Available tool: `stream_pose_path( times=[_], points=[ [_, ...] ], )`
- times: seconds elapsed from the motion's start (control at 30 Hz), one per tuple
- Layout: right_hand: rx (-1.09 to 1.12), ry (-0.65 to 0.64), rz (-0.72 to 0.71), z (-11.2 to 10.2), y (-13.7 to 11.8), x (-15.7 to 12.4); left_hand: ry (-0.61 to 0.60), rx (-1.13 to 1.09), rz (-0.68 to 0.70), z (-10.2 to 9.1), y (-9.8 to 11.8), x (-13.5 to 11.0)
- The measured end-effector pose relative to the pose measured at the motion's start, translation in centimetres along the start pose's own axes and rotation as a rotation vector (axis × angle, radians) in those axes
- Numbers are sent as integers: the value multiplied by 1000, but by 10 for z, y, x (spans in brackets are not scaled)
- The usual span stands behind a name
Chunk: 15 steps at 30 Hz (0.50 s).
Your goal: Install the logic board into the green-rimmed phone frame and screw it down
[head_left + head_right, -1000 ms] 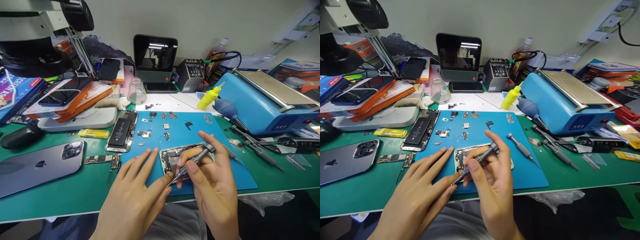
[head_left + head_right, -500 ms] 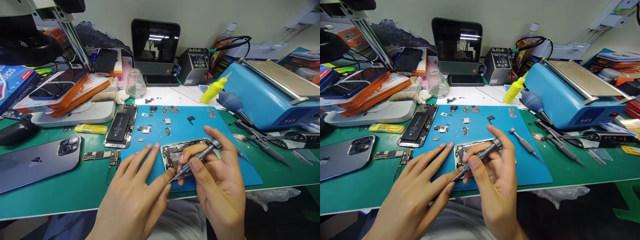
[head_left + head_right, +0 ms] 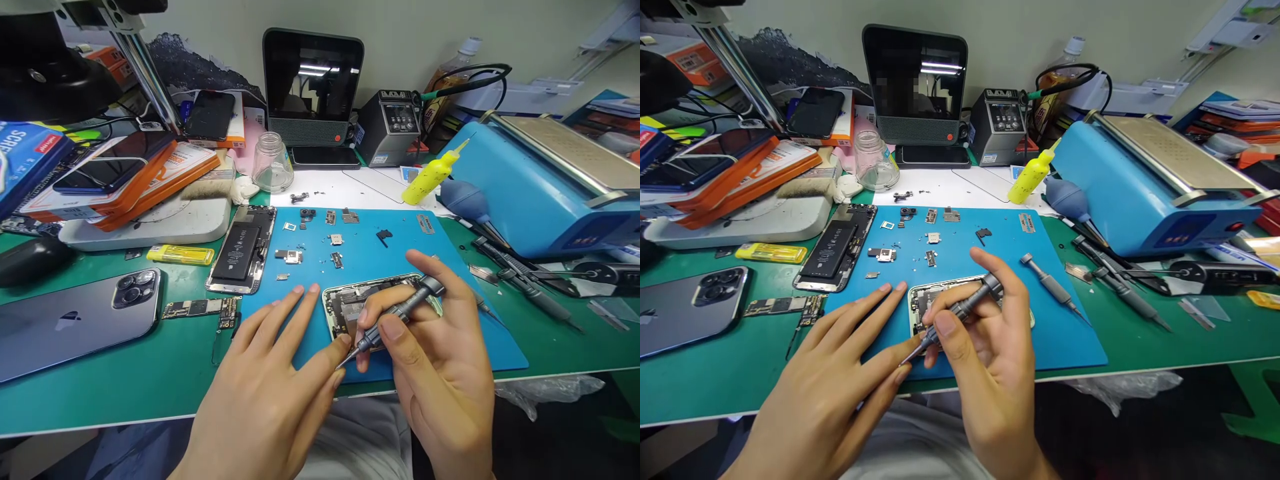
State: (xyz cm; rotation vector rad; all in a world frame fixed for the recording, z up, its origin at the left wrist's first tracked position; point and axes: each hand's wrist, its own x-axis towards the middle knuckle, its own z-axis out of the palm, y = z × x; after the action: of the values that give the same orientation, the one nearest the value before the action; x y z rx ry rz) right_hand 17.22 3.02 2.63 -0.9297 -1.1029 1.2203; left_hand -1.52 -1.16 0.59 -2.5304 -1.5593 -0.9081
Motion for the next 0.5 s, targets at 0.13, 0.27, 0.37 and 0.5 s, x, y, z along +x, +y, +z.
stream_pose_path(
  times=[0.13,0.27,0.37,0.5],
  points=[
    [-7,2,11,-1,-2,1,0,10,0,0,1,0],
    [-9,13,18,-3,-3,3,19,20,7,0,0,1],
    [-106,41,-26,-10,-3,1,31,18,-4,0,0,2],
    [-299,21,-99,-24,1,-12,17,-3,-17,1,0,1]
  ],
)
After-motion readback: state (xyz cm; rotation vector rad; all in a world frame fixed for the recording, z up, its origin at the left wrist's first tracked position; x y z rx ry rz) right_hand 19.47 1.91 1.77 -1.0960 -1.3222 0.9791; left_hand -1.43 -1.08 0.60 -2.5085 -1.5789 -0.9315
